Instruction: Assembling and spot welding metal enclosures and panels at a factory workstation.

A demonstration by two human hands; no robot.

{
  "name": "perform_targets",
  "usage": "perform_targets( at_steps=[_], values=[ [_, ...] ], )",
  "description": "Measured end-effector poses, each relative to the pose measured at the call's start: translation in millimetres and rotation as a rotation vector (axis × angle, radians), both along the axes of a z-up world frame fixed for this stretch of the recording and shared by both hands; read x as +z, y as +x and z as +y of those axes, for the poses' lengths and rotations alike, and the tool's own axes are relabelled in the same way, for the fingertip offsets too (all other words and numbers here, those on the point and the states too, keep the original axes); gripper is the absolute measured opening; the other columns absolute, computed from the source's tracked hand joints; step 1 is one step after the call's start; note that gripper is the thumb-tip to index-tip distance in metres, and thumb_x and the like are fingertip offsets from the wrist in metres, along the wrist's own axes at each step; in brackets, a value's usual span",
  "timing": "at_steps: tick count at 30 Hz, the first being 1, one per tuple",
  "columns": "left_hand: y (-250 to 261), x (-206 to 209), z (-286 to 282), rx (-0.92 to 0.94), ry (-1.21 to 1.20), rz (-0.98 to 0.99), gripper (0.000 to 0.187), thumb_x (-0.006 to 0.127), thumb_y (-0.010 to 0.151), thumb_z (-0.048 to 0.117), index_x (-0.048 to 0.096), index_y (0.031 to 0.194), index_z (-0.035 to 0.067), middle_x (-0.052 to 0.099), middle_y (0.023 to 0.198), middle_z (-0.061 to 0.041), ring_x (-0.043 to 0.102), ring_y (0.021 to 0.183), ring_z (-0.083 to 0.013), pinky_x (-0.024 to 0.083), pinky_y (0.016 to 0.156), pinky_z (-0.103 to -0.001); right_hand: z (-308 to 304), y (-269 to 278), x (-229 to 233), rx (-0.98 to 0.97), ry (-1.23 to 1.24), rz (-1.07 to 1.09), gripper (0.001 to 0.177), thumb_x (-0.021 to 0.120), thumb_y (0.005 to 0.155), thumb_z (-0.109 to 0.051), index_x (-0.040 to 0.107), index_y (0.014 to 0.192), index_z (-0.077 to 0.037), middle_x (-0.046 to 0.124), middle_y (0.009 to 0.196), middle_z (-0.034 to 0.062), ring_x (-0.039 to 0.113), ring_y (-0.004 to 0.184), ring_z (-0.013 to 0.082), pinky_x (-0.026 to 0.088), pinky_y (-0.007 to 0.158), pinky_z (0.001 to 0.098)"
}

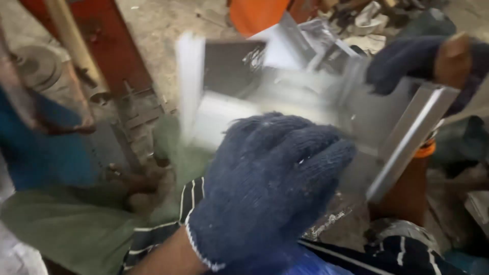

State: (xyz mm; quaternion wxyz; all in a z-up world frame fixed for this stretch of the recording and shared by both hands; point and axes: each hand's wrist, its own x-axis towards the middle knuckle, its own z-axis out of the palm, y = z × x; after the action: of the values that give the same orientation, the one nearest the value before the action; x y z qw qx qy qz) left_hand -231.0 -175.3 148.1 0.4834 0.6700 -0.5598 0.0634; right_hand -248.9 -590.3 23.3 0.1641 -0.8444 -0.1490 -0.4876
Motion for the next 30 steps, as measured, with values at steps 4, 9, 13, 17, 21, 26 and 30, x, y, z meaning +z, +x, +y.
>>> perform_targets(
  at_steps=[4,9,13,17,21,26,30],
  values=[
    [0,-43,-30,-0.139,-0.049,0.072,0.022,0.073,0.092,0.018,0.071,0.113,0.013,0.073,0.118,-0.005,0.067,0.112,-0.0248,0.05,0.099,-0.044,-70,-37,8,-0.163,-0.064,-0.071,0.022,0.063,0.115,-0.016,0.06,0.11,0.006,0.063,0.103,0.0155,0.063,0.097,0.0281,0.05,0.093,0.0461],
    [10,-70,-49,-0.171,0.07,0.032,0.023,0.072,0.085,0.017,0.073,0.108,0.013,0.073,0.11,-0.005,0.065,0.104,-0.0271,0.049,0.089,-0.043,-83,-48,-27,-0.207,0.227,0.013,0.022,0.071,0.11,-0.017,0.061,0.104,0.002,0.061,0.095,0.0099,0.061,0.087,0.0223,0.05,0.083,0.0399],
    [21,-90,-52,-0.154,0.115,0.038,0.021,0.071,0.084,0.018,0.074,0.104,0.012,0.072,0.105,-0.006,0.064,0.103,-0.0285,0.046,0.086,-0.044,-77,-79,-51,-0.385,0.446,0.435,0.053,0.071,0.106,-0.024,0.054,0.063,0.002,0.046,0.053,0.006,0.044,0.05,0.0167,0.035,0.057,0.0342],
    [29,-104,-57,-0.143,0.247,0.158,0.018,0.07,0.088,0.02,0.075,0.104,0.013,0.071,0.101,-0.006,0.063,0.097,-0.0285,0.046,0.084,-0.043,-65,-119,-66,-0.462,0.475,0.527,0.046,0.072,0.101,-0.023,0.06,0.065,0.002,0.052,0.055,0.0069,0.048,0.05,0.0175,0.038,0.057,0.036],
    [30,-115,-57,-0.165,0.269,0.172,0.019,0.069,0.088,0.021,0.075,0.104,0.012,0.072,0.101,-0.007,0.063,0.096,-0.0295,0.046,0.083,-0.044,-59,-123,-49,-0.65,0.348,0.609,0.037,0.077,0.099,-0.023,0.068,0.075,0.005,0.059,0.062,0.0113,0.053,0.054,0.0194,0.041,0.057,0.0367],
    [32,-131,-51,-0.098,0.243,0.152,0.018,0.071,0.086,0.021,0.076,0.102,0.013,0.072,0.099,-0.007,0.063,0.095,-0.0299,0.047,0.084,-0.045,19,-57,-29,-0.484,0.52,0.558,0.038,0.072,0.111,-0.023,0.072,0.082,0.002,0.065,0.067,0.0056,0.058,0.06,0.015,0.043,0.059,0.0337],
    [35,-141,-27,0.283,0.153,0.356,0.013,0.076,0.086,0.02,0.078,0.096,0.011,0.074,0.092,-0.008,0.07,0.082,-0.026,0.052,0.072,-0.039,131,22,-79,-0.11,0.276,0.652,0.025,0.073,0.1,-0.025,0.074,0.09,-0.002,0.069,0.077,0.015,0.065,0.071,0.0261,0.048,0.066,0.039]
  ],
)
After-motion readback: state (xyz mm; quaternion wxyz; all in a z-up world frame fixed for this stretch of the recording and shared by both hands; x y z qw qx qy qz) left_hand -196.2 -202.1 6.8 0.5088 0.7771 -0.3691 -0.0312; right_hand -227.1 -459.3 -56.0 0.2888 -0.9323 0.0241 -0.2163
